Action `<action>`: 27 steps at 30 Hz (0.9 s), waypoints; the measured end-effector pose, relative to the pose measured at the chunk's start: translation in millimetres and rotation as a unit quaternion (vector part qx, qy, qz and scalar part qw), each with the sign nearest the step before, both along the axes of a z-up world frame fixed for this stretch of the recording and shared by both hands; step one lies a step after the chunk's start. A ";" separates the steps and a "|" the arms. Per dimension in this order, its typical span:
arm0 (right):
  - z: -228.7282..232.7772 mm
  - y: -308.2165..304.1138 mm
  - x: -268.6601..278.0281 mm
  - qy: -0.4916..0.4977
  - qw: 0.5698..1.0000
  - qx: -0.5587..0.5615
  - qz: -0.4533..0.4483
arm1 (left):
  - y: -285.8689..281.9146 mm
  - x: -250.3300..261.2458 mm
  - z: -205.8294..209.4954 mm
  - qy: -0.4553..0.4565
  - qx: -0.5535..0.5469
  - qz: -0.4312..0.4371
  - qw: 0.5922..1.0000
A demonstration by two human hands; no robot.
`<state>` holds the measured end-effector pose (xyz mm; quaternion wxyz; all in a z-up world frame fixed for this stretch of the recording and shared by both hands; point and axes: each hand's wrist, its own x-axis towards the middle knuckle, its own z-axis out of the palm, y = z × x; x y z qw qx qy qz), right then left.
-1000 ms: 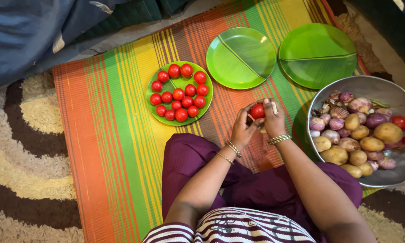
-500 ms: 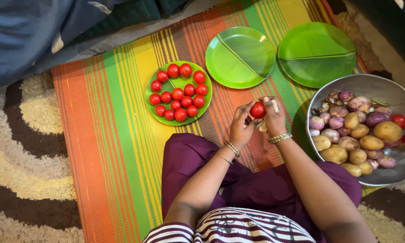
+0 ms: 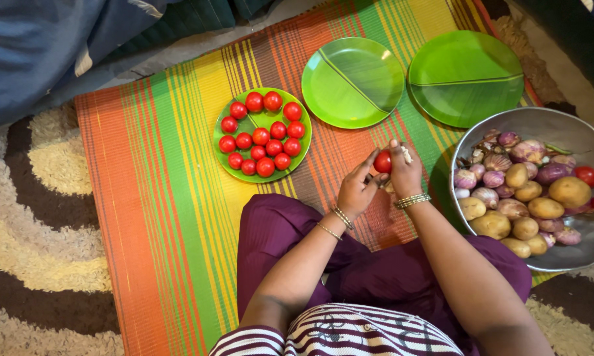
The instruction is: The person wipes tomatoes with a cloth, handling them one at a time and returning them to a plate.
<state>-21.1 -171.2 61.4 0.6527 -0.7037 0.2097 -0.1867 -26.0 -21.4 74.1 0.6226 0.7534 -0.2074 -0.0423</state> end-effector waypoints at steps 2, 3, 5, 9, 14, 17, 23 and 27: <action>-4.9 -1.7 0.7 0.013 1.000 0.015 -0.003 | -0.1 0.4 -0.9 -0.013 0.017 0.000 1.000; -4.7 -1.5 0.6 0.013 1.000 0.015 -0.003 | 0.2 0.3 -1.4 -0.013 0.017 0.000 1.000; -0.9 0.3 -0.1 0.049 0.998 0.036 -0.014 | 1.2 0.7 -2.4 -0.034 0.003 -0.009 0.999; 12.2 5.4 -1.7 0.046 0.998 0.042 -0.004 | 2.2 2.4 -5.7 -0.026 0.011 -0.021 0.999; 9.9 3.8 -2.4 0.070 0.995 0.068 -0.027 | 1.4 5.8 -6.1 -0.107 0.060 0.005 0.992; -5.9 -0.4 -1.4 -0.012 0.999 0.041 -0.017 | 3.1 1.6 -2.2 -0.072 0.042 0.036 0.996; -0.9 -7.4 -1.9 -0.061 0.998 0.014 -0.001 | 3.0 4.6 -6.1 -0.065 -0.125 -0.004 0.990; 32.2 13.1 -14.9 -0.046 0.990 -0.130 -0.006 | -4.7 15.7 -28.9 0.096 -0.179 -0.024 0.979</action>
